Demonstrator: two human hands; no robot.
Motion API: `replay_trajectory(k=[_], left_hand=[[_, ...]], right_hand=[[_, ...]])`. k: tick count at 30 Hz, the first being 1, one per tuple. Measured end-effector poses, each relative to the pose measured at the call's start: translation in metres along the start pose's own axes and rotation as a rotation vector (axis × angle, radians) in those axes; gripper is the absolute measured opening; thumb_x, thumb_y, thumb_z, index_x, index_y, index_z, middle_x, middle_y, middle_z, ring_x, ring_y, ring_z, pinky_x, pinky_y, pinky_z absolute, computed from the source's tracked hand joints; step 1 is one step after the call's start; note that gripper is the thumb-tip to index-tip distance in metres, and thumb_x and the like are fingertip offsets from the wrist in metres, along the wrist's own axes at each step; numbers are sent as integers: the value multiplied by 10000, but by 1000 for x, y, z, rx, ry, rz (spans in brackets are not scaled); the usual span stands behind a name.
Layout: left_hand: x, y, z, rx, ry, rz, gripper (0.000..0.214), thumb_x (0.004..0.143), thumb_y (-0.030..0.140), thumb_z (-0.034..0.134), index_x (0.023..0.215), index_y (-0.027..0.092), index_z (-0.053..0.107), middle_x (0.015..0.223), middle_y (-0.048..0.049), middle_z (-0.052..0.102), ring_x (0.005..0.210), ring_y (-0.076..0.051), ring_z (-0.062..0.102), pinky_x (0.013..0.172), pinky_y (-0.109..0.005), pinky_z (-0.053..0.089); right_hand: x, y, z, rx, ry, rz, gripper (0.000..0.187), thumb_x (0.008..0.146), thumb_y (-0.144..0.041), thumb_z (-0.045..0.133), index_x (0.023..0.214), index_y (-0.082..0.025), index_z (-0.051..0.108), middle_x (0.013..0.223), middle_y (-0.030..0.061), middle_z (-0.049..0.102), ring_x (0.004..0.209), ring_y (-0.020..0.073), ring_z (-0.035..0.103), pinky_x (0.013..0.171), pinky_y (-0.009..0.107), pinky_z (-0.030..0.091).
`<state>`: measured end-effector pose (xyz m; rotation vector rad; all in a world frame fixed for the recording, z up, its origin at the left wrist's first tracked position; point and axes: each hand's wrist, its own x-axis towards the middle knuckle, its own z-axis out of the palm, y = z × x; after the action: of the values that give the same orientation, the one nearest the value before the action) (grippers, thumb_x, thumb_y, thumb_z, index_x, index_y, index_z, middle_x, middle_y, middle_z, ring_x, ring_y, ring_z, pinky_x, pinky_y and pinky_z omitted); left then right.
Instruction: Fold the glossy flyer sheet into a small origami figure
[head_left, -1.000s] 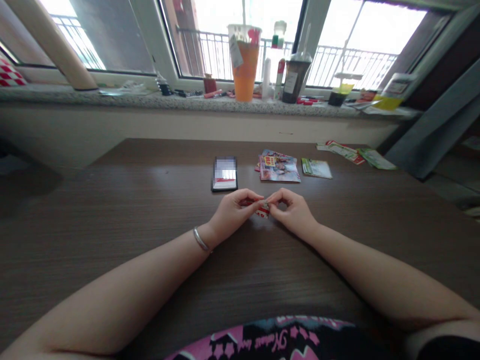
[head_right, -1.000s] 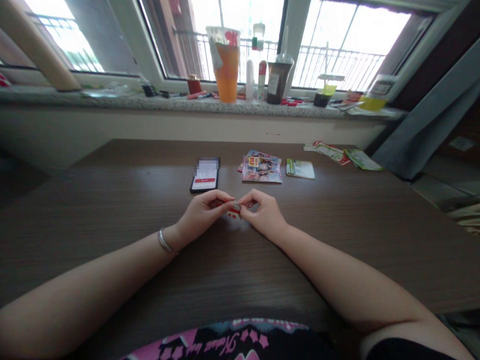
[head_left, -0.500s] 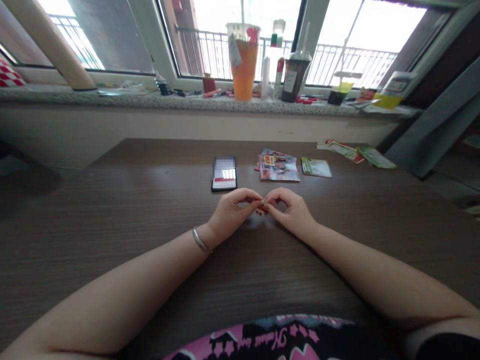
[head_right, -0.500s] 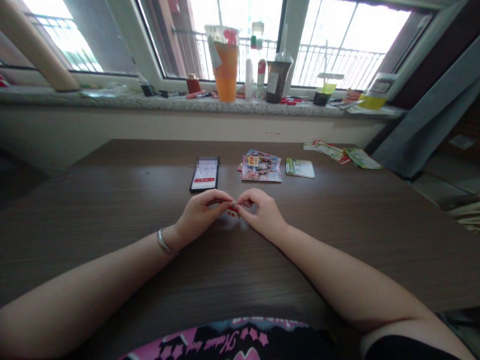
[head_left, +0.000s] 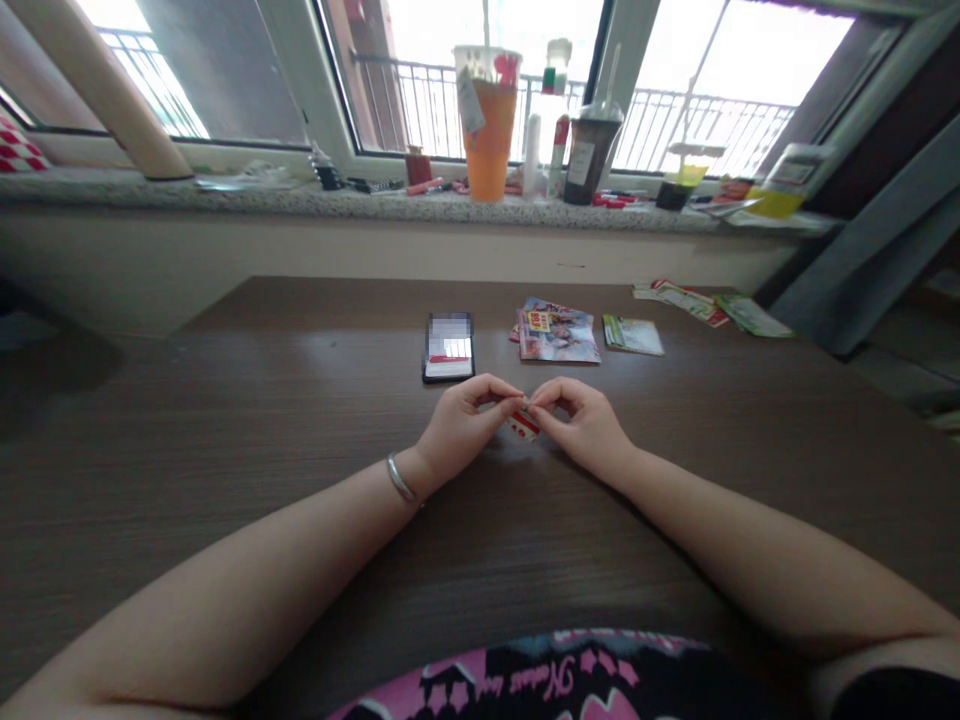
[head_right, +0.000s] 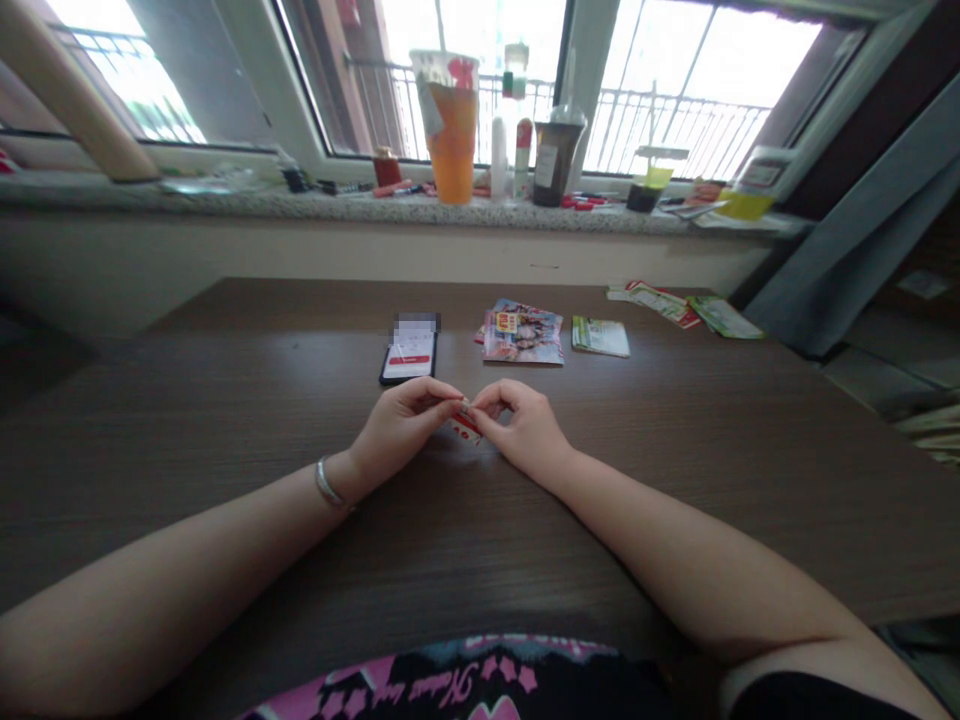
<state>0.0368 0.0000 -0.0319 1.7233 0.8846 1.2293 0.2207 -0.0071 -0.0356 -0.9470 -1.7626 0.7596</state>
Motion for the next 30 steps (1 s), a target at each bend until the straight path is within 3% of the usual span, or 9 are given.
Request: replay_trajectory(k=[15, 24, 26, 30], left_hand=[[0, 3, 2, 73, 30, -17, 150, 823, 289, 653, 802, 146, 614, 773, -29, 657, 704, -125, 625, 663, -237, 512], [1, 5, 1, 96, 10, -64, 217, 900, 324, 544, 790, 147, 606, 722, -15, 634, 649, -114, 595, 610, -218, 484], [3, 4, 0, 29, -3, -76, 223, 911, 354, 522, 853, 151, 593, 775, -18, 641, 685, -114, 608, 637, -221, 495], [5, -4, 1, -170, -57, -134, 346, 791, 329, 687, 1032, 155, 510, 901, -37, 655, 786, -132, 641, 713, -249, 521]], right_hand=[[-1, -5, 1, -83, -21, 73, 126, 794, -311, 661, 843, -195, 648, 728, 7, 660, 632, 126, 577, 620, 260, 485], [1, -5, 2, -158, -70, 195, 130, 770, -308, 642, 724, -186, 639, 629, -6, 634, 561, 117, 538, 534, 235, 424], [1, -5, 2, -157, -71, 194, 132, 777, -310, 633, 733, -186, 639, 634, -5, 630, 561, 118, 532, 540, 241, 420], [2, -2, 1, -66, -32, 213, 193, 783, -372, 635, 736, -186, 616, 636, -2, 614, 555, 124, 520, 528, 250, 409]])
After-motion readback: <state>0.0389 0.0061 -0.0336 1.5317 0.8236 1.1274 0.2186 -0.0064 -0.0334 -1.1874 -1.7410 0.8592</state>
